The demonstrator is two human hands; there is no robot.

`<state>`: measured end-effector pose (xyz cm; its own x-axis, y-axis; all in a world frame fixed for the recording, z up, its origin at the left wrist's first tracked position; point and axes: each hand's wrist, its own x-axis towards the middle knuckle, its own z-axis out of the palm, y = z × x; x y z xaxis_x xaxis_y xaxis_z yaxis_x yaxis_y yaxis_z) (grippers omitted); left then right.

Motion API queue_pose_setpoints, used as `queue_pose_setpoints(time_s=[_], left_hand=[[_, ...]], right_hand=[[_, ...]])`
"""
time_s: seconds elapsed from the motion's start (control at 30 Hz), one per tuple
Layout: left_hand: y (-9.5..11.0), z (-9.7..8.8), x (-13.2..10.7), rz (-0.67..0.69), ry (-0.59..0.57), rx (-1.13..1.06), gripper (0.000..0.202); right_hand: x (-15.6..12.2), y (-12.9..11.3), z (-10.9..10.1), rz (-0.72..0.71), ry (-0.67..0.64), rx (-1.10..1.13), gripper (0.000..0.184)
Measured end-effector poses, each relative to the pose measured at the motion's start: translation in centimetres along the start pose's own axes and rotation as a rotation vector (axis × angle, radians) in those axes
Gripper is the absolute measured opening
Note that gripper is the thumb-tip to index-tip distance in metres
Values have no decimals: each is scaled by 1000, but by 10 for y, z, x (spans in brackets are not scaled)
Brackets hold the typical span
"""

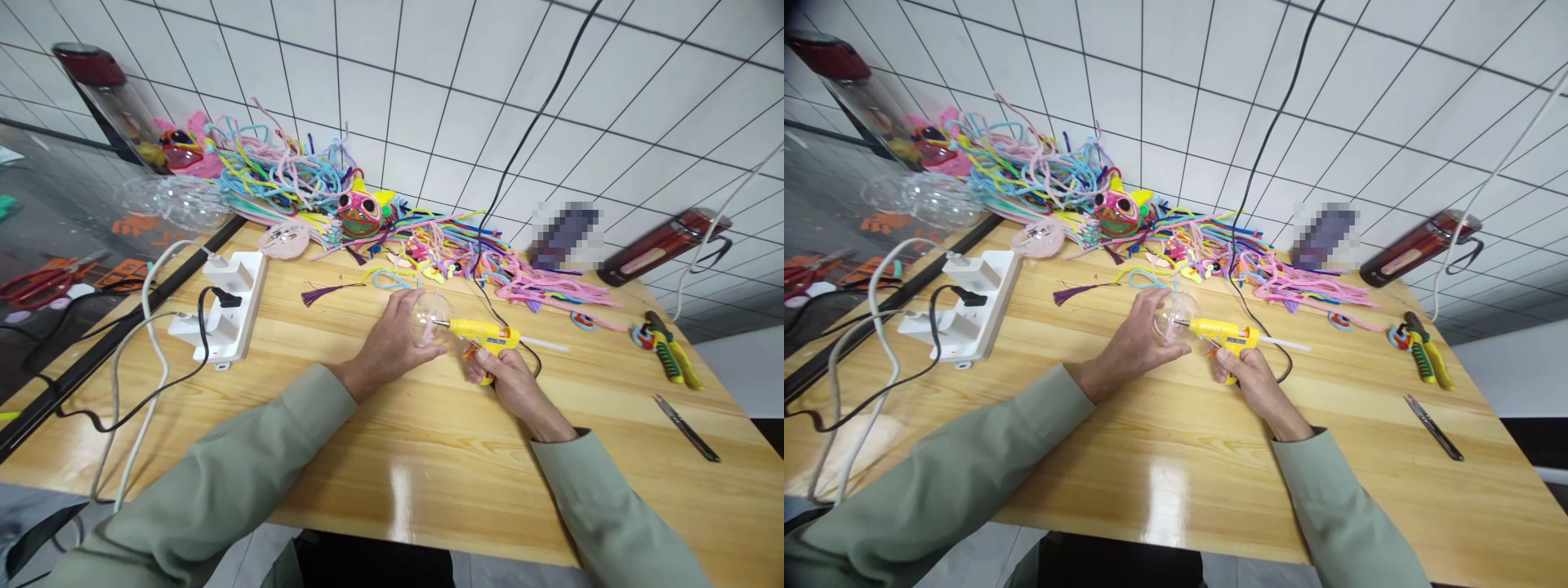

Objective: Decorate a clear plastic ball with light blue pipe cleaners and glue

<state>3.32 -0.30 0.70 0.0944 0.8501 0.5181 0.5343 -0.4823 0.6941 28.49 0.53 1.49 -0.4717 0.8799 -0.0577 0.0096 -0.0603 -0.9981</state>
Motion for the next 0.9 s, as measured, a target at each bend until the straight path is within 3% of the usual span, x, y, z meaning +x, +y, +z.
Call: queue_pose_setpoints(time_s=[0.2,0.37,0.53,0.7,0.9], left_hand=[[-2,3,-1,37,36,-16,101],[-5,5,-1,18,36,-44,104],[-7,4,-1,21,30,-27,102],[-9,3,-2,60,50,24,99],[-6,1,-2,89,41,81,100]], right_hand=[[2,-1,0,-39,59,0,48],[2,-2,0,-49,-7,-52,53],[3,-5,4,-78,59,-46,51],[3,-10,6,-72,19,-89,58],[4,-9,4,-105,95,-82,61]])
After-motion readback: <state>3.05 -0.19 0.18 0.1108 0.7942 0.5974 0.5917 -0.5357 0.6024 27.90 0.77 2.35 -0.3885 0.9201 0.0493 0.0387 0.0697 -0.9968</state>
